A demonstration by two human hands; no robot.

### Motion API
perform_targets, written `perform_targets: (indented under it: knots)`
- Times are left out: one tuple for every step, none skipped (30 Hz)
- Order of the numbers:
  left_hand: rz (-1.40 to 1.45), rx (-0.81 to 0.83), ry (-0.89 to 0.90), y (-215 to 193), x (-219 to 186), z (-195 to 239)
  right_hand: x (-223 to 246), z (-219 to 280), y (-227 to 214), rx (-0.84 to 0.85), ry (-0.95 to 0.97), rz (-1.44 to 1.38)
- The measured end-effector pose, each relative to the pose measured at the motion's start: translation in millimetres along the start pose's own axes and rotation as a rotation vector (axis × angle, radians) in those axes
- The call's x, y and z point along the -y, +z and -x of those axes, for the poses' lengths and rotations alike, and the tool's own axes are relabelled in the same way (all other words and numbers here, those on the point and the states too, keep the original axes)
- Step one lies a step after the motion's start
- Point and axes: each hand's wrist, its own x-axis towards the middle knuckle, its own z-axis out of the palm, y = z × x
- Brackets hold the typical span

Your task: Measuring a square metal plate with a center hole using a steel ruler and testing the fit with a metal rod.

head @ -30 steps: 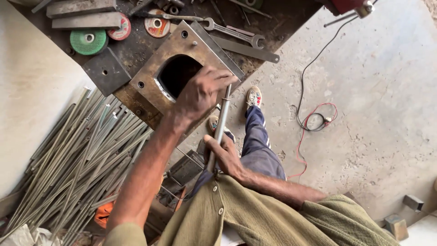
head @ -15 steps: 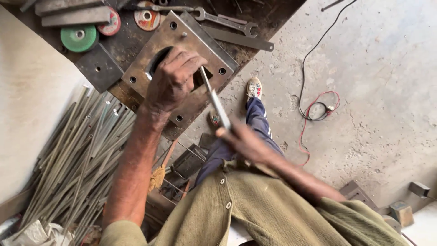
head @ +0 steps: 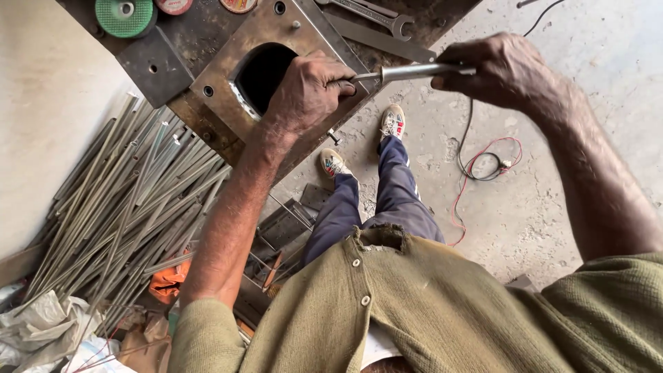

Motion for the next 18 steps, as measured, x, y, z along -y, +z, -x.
perform_targets:
  knots:
    - [0.01,-0.007,-0.026,4,2,2,-7,-4,2,-0.041,-0.071,-0.006]
    - [0.021,-0.014,-0.051,7,4,4,-14,-8,4,-0.083,-0.141,-0.012]
    - [0.02,-0.016,-0.055,9,0,5,-14,-10,1,-0.08,-0.144,-0.012]
    - [-0.004,-0.05,-0.063,11,-4,6,-13,-12,-1,-0.111,-0.176,-0.02]
    - [-0.029,-0.086,-0.07,12,-8,6,-11,-15,-4,-0.143,-0.208,-0.026]
    - [-0.031,-0.089,-0.072,16,-6,9,-12,-17,-3,-0.142,-0.212,-0.025]
    - [-0.077,-0.134,-0.046,22,-4,12,-13,-18,-3,-0.168,-0.24,0.025]
    - [-0.122,-0.178,-0.02,27,-2,14,-14,-18,-2,-0.193,-0.268,0.074]
    - [-0.125,-0.182,-0.023,35,2,20,-10,-19,-5,-0.192,-0.274,0.076]
    - [-0.177,-0.207,0.014,44,6,25,-4,-19,-8,-0.235,-0.301,0.155]
    - [-0.232,-0.231,0.052,51,10,30,1,-20,-11,-0.28,-0.329,0.234]
    - [-0.236,-0.235,0.05,43,2,30,4,-15,-8,-0.281,-0.335,0.235]
    - [-0.273,-0.236,0.066,37,-8,28,6,-9,-6,-0.277,-0.289,0.279]
    - [-0.309,-0.237,0.081,30,-16,26,8,-3,-3,-0.272,-0.242,0.323]
    - [-0.309,-0.243,0.081,26,-21,25,12,7,6,-0.271,-0.245,0.328]
    - [-0.309,-0.239,0.091,22,-25,24,17,18,16,-0.287,-0.182,0.327]
    - [-0.311,-0.236,0.102,18,-28,22,20,27,25,-0.306,-0.119,0.326]
    - [-0.313,-0.243,0.103,19,-27,22,20,25,26,-0.307,-0.123,0.331]
